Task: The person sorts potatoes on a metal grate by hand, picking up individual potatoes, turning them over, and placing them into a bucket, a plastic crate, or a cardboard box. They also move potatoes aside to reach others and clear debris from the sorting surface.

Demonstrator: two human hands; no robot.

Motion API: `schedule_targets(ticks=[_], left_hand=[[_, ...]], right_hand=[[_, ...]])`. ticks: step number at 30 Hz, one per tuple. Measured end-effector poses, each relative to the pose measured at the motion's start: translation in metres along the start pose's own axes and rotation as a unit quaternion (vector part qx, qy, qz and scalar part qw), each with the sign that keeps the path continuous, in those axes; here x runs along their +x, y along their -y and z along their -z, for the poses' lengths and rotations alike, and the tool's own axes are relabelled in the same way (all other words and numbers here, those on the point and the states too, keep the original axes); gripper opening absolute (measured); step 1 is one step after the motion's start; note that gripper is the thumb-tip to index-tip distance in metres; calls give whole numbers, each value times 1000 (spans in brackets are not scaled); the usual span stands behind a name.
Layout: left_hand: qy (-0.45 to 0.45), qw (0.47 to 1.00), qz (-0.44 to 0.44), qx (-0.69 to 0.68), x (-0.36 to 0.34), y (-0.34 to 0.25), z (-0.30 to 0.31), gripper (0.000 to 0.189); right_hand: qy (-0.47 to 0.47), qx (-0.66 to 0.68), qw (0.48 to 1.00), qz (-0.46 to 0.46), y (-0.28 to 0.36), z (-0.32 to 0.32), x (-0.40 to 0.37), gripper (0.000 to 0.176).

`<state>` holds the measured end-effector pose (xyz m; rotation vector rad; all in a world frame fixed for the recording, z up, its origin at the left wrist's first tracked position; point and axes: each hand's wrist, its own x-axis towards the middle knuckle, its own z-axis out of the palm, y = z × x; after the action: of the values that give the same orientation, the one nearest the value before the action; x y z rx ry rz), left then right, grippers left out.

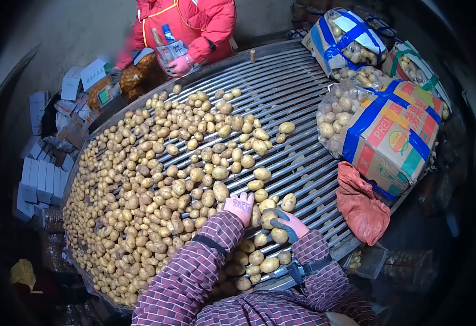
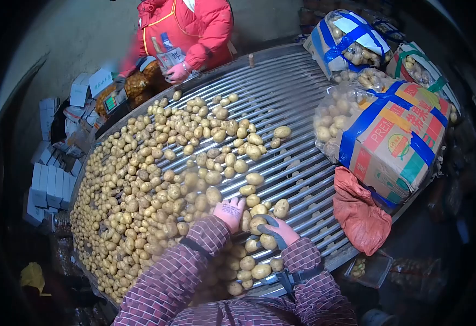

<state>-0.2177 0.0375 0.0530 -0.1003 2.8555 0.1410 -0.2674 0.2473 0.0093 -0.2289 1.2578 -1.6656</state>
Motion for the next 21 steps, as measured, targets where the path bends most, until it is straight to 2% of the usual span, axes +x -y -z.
schedule_targets(ticks=[2,3,4,6,7,10,11,12,14,16,17,18,19,21], left_hand=[[-13,1000,0,6,-7,0,-1,54],[9,1000,1,-7,-18,-5,14,51],[9,999,-29,-11,-23,-7,9,41],[-4,999,-38,-8,-44,-18,8,34],[-8,999,-20,-30,-50,-21,1,31],[-12,1000,-13,-25,-68,-24,2,30],[-16,997,-6,-72,-69,-20,1,31],[-21,993,0,-120,-69,-12,-4,32],[-150,964,-47,-214,-77,12,-15,50],[-276,870,-30,-408,-107,42,6,52],[-254,747,-3,-614,-123,63,13,53],[-224,579,22,-784,-142,81,18,54],[-222,361,-1,-906,-174,84,38,51],[-306,385,-41,-870,-216,127,9,51]], right_hand=[[-13,23,1000,-7,-3,2,-4,51],[7,39,999,-6,2,0,-7,52],[-1,35,999,0,3,0,-8,52],[-15,24,1000,13,4,-2,-9,52],[7,53,998,-12,12,-5,-11,51],[-9,-24,1000,10,12,-14,-7,51],[-30,-2,999,-19,13,-19,-12,47],[-35,-30,999,0,13,-23,-13,47],[-44,-87,995,36,8,-30,-17,47],[-52,-29,998,-12,16,-51,-37,45],[-53,-9,999,-5,14,-60,-46,45],[-48,10,999,1,7,-65,-54,45],[-51,15,998,14,-3,-66,-57,45],[-26,31,999,15,-9,-84,-66,45]])
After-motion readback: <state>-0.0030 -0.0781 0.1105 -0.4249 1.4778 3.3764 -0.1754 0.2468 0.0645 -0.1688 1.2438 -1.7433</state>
